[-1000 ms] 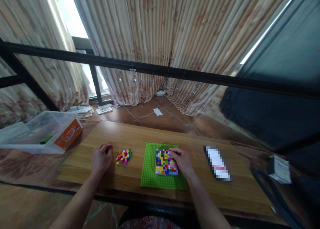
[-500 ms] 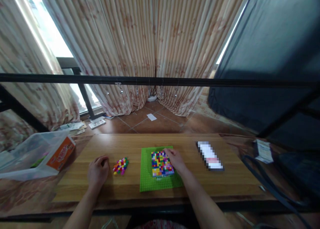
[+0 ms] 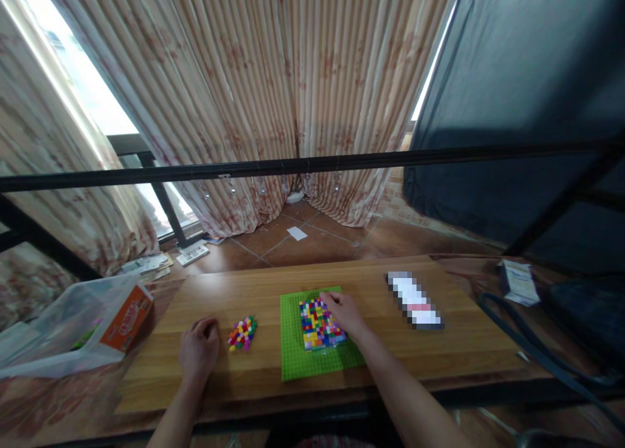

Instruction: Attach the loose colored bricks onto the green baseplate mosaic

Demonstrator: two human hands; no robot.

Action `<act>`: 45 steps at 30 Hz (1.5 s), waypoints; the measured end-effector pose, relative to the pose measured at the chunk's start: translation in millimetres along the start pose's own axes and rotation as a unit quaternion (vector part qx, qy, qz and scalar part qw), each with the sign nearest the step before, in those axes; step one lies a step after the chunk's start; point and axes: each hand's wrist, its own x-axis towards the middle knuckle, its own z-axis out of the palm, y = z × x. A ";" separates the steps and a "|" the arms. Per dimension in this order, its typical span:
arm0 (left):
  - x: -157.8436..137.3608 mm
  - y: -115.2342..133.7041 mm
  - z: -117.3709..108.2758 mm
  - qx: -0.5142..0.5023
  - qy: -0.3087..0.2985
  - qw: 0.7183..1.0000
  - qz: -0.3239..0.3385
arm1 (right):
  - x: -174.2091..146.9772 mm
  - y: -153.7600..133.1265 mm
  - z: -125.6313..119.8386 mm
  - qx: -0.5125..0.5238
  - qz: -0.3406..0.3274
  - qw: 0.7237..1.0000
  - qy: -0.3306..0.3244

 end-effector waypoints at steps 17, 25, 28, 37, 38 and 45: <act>-10.7 13.1 1.9 0.000 0.017 1.000 -0.018 | 3.2 -5.9 -3.0 -0.103 0.015 0.994 -0.044; -14.5 17.3 4.1 -0.024 0.027 0.999 -0.032 | 7.6 -6.1 -1.1 -0.211 0.035 0.975 -0.059; -15.2 17.1 5.4 -0.032 0.028 0.998 -0.035 | 6.7 -9.1 -3.4 -0.240 0.034 0.968 -0.060; -16.4 16.8 8.4 -0.040 0.029 0.998 -0.036 | -44.0 -47.6 49.4 -0.338 -0.272 0.901 0.011; -16.6 16.8 8.5 -0.039 0.030 0.998 -0.036 | -52.3 -49.0 62.5 -0.307 -0.289 0.906 -0.031; -17.8 17.9 7.9 -0.034 0.033 0.998 -0.035 | -80.9 -38.8 132.5 -0.293 -0.278 0.903 -0.149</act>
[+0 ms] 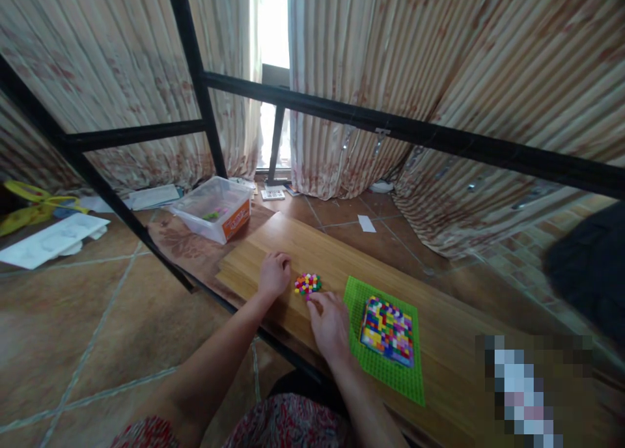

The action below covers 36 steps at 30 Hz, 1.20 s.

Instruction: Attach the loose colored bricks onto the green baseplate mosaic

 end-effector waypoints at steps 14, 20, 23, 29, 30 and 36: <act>2.7 -3.1 -0.7 0.001 0.000 1.000 0.007 | -8.4 -4.8 14.7 0.010 -0.016 1.000 0.013; 5.0 -5.6 -0.6 0.013 0.001 1.000 0.018 | -36.4 0.5 -26.6 0.183 0.051 0.980 0.063; 5.9 -6.0 -2.0 0.016 -0.003 1.000 0.019 | -48.6 20.9 -58.9 0.217 0.101 0.965 0.106; 7.6 -7.2 -3.2 0.019 -0.010 1.000 0.020 | -50.8 87.8 -115.3 0.161 0.198 0.945 0.204; 8.0 -7.5 -3.0 0.021 -0.010 1.000 0.020 | -47.9 97.5 -120.9 0.145 0.209 0.945 0.207; 9.5 -8.2 -3.4 0.035 -0.017 0.999 0.020 | -26.2 127.7 -127.8 0.078 0.168 0.969 0.161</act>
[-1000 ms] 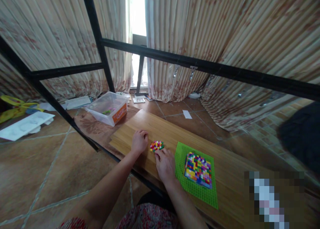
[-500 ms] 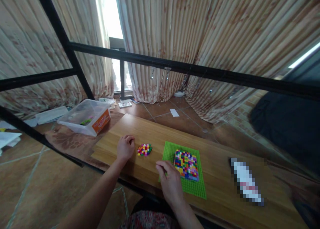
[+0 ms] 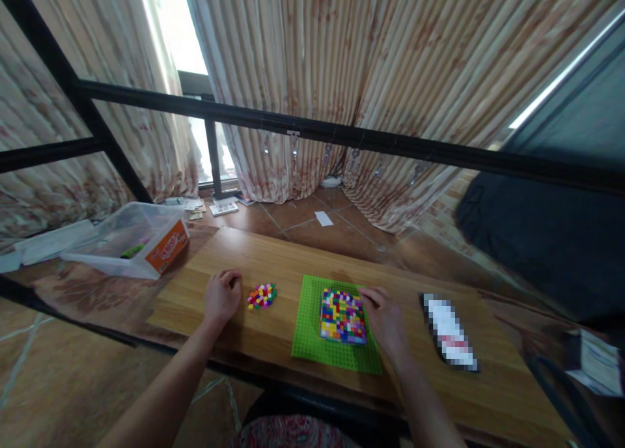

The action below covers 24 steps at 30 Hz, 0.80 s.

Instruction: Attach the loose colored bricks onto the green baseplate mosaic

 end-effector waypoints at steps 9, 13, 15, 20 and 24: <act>0.2 1.8 0.1 0.002 0.000 1.000 -0.006 | 3.3 9.2 12.1 -0.025 -0.035 0.998 -0.053; 0.6 2.3 -0.4 -0.002 0.000 1.000 -0.006 | 4.0 9.7 10.6 -0.036 -0.030 0.997 -0.056; 0.6 2.2 -0.4 -0.002 -0.002 1.000 -0.007 | 3.8 9.8 9.4 -0.035 -0.026 0.997 -0.058; 0.3 2.4 -0.2 -0.002 0.002 1.000 -0.009 | 2.3 11.4 7.8 -0.025 -0.016 0.998 -0.055; 0.1 2.6 -0.2 -0.006 0.003 1.000 -0.009 | 3.2 14.7 9.2 -0.003 0.000 0.999 -0.045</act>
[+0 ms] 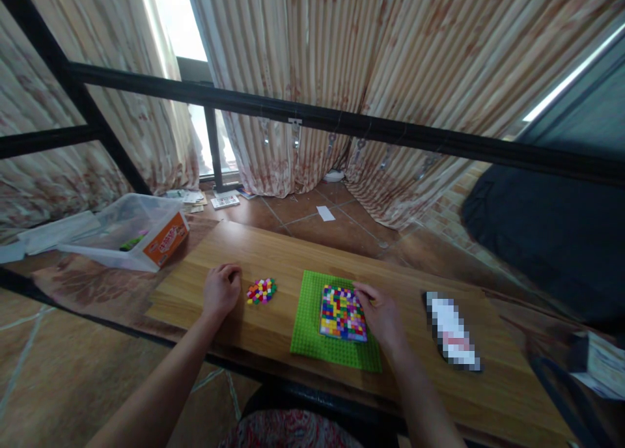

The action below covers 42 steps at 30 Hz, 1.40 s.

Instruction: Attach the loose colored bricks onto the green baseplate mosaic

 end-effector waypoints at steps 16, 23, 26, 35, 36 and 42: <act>-0.2 -0.7 0.8 0.001 -0.003 1.000 -0.008 | 10.6 5.3 0.9 0.114 0.062 0.991 -0.034; 0.0 -1.8 1.5 0.005 -0.006 1.000 -0.002 | 11.2 9.0 1.0 0.105 0.052 0.992 -0.049; -0.4 -1.3 0.6 0.002 -0.007 1.000 -0.001 | 10.1 14.0 3.1 0.145 0.066 0.986 -0.053; -0.2 -0.2 -1.0 0.005 -0.005 1.000 0.006 | 6.1 12.8 14.8 0.241 0.157 0.958 0.018; 0.0 -0.5 -1.1 0.008 -0.006 1.000 0.005 | 6.2 10.6 16.2 0.237 0.158 0.959 0.009; 0.5 -3.7 0.9 0.017 -0.005 1.000 0.008 | 7.2 5.6 22.1 0.209 0.171 0.963 -0.003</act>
